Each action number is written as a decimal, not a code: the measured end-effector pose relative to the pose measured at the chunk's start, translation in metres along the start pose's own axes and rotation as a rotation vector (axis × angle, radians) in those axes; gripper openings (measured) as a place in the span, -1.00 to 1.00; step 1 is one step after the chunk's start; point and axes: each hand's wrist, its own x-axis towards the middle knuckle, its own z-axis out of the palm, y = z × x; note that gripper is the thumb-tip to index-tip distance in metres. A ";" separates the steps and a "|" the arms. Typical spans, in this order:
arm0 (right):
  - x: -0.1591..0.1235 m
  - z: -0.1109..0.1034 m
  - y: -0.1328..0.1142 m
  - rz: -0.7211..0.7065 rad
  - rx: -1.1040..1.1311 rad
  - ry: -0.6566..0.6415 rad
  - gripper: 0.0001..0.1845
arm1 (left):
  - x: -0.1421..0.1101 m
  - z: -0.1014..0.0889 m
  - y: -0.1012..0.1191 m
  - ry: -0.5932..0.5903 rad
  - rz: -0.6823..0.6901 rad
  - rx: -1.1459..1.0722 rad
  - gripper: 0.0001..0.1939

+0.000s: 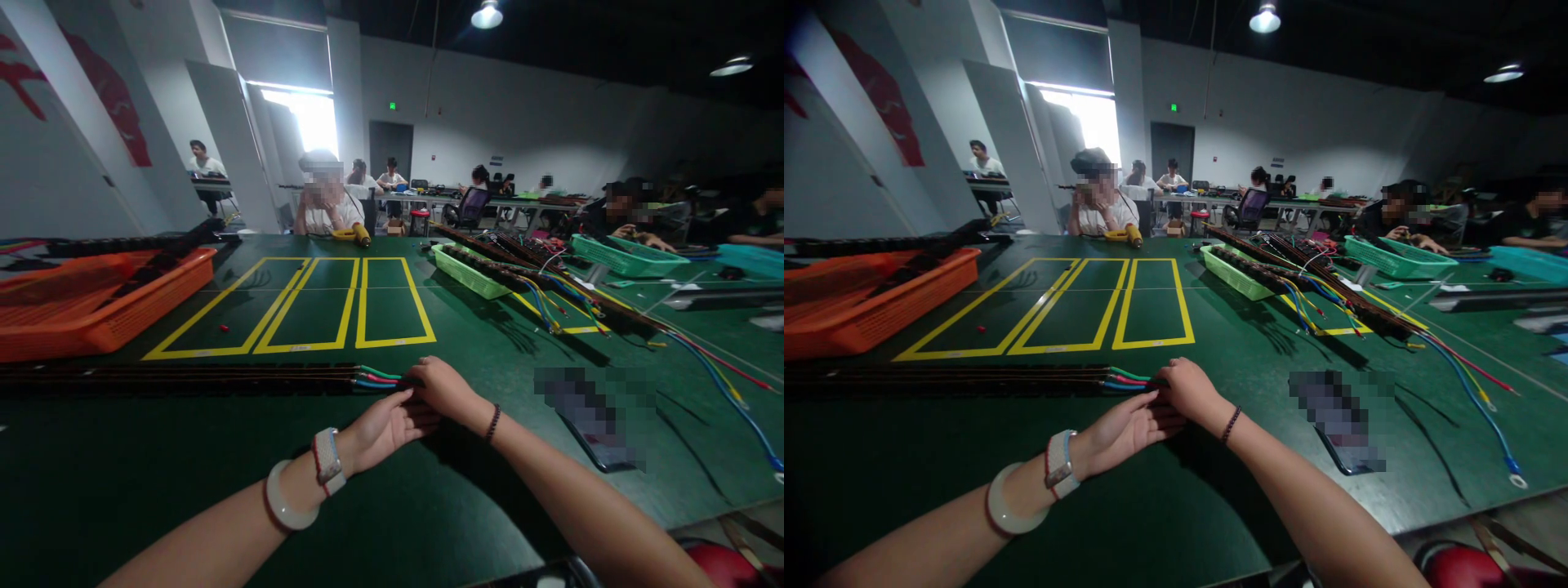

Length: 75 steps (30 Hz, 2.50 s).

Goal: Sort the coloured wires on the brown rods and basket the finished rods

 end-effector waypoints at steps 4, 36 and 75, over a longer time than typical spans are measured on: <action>-0.001 -0.003 -0.008 -0.072 -0.242 0.013 -0.88 | -0.001 0.004 0.000 0.027 0.053 -0.098 -0.80; -0.015 -0.030 -0.014 -0.162 -0.108 0.021 -0.77 | 0.005 0.001 0.001 0.139 0.220 -0.141 -0.72; 0.027 0.023 0.071 0.064 0.071 0.279 -0.80 | 0.005 -0.002 0.001 0.218 0.182 0.019 -0.69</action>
